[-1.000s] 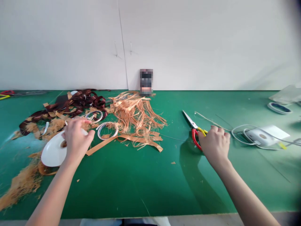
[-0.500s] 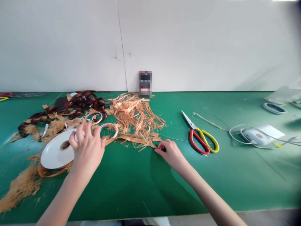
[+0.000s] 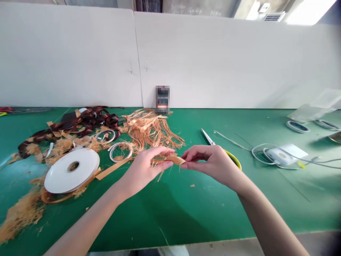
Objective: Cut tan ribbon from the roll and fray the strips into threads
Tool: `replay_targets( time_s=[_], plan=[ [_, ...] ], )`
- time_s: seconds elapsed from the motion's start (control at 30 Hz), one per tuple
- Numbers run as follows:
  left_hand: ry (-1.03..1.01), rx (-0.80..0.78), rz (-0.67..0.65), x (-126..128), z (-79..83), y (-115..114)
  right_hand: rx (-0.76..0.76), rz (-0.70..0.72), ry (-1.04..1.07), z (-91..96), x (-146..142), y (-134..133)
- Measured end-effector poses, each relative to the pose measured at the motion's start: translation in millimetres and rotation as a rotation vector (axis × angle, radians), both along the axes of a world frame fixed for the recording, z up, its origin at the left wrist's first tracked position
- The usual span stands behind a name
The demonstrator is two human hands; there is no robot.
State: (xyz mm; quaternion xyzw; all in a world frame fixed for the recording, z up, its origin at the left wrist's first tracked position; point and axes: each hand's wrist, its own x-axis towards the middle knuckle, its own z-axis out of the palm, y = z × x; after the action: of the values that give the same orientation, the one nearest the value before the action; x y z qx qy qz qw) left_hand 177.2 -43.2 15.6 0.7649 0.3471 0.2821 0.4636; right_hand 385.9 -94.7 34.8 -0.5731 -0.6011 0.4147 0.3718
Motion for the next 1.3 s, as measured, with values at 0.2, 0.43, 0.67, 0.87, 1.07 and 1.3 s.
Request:
replay_targets(
  time_s=[0.2, 0.43, 0.67, 0.87, 1.07, 1.3],
  plan=[
    [-0.17, -0.18, 0.114, 7.2, -3.1, -3.7, -0.044, -0.04, 0.321, 4.3, -15.3, 4.0],
    [-0.135, -0.116, 0.259, -24.6, -18.4, 9.0, 0.018, -0.178, 0.265, -10.2, -5.2, 9.2],
    [0.336, 0.291, 0.637, -116.1, -29.8, 69.0, 0.02, -0.652, 0.084, -42.1, 56.4, 4.6],
    [0.609, 0.458, 0.772, -166.3, -9.8, 101.0, -0.04, -0.839, -0.043, -62.4, 80.2, 2.5],
    [0.737, 0.211, 0.42, -171.0, -18.7, 120.6, -0.09, -0.73, -0.124, -71.7, 83.3, 7.9],
    [0.791, 0.285, 0.416, -144.2, 1.0, 106.4, -0.079, -0.674, -0.148, -65.7, 80.7, 8.6]
  ],
)
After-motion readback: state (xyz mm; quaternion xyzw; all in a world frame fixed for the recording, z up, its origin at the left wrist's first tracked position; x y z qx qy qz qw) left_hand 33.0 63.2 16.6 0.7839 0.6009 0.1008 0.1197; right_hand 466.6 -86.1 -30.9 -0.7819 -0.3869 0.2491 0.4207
